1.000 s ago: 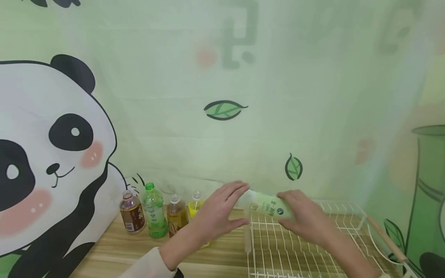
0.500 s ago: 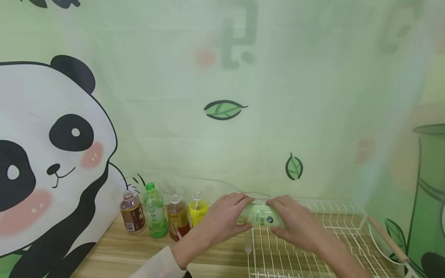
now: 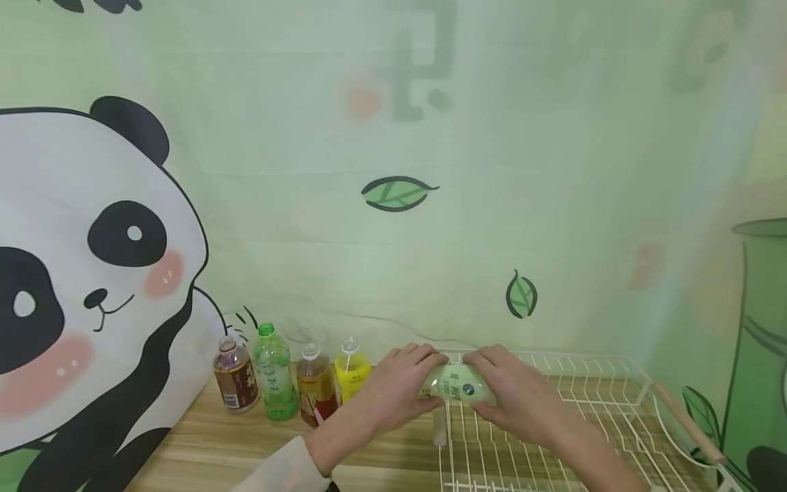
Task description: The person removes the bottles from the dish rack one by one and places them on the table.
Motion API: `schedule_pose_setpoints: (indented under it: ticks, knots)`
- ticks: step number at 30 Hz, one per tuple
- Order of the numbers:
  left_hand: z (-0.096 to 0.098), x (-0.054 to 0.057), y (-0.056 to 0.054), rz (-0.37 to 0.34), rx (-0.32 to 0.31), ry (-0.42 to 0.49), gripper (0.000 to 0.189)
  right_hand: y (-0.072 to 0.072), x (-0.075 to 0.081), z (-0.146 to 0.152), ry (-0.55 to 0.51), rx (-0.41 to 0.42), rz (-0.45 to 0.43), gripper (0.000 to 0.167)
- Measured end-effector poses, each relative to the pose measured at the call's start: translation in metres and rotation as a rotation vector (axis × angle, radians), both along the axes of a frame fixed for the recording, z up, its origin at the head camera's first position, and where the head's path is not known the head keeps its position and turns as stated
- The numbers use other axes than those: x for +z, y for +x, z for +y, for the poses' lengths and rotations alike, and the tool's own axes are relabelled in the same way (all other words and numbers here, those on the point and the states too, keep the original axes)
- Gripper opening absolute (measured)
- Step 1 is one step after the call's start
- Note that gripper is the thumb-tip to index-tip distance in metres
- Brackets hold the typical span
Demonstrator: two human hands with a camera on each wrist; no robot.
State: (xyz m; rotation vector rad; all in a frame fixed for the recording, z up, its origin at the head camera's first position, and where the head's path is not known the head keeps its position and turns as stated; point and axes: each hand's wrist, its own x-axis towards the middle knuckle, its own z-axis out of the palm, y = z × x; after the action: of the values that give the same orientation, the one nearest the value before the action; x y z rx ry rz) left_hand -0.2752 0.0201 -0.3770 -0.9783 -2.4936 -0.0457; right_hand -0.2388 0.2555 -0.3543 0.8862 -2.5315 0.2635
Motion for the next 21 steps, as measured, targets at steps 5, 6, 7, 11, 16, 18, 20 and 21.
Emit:
schedule_pose_setpoints:
  ticks: [5,6,7,11,16,18,20,21]
  knots:
    - [0.0,0.001,0.0,0.005,0.002,0.029,0.07,-0.002,-0.001,-0.001,0.026,0.01,0.056,0.067]
    - [0.0,0.0,0.0,0.004,0.004,0.036,0.069,-0.003,-0.001,-0.002,0.033,0.011,0.069,0.067]
    - [0.0,0.001,0.0,0.003,0.006,0.044,0.069,-0.003,-0.001,-0.002,0.039,0.013,0.081,0.067]
    - [0.0,0.0,0.001,-0.01,0.013,0.08,0.068,-0.002,0.001,-0.004,0.055,0.028,0.13,0.071]
    - [-0.003,-0.003,-0.001,-0.048,0.016,0.167,0.067,0.002,0.008,-0.008,0.031,0.08,0.235,0.079]
    - [-0.006,-0.005,-0.003,-0.076,0.025,0.214,0.067,0.005,0.013,-0.008,-0.003,0.103,0.277,0.081]
    - [-0.01,-0.005,-0.005,-0.108,0.035,0.269,0.067,0.009,0.02,-0.008,-0.048,0.123,0.296,0.079]
    - [-0.012,-0.006,-0.005,-0.129,0.04,0.298,0.067,0.012,0.023,-0.007,-0.068,0.132,0.3,0.075]
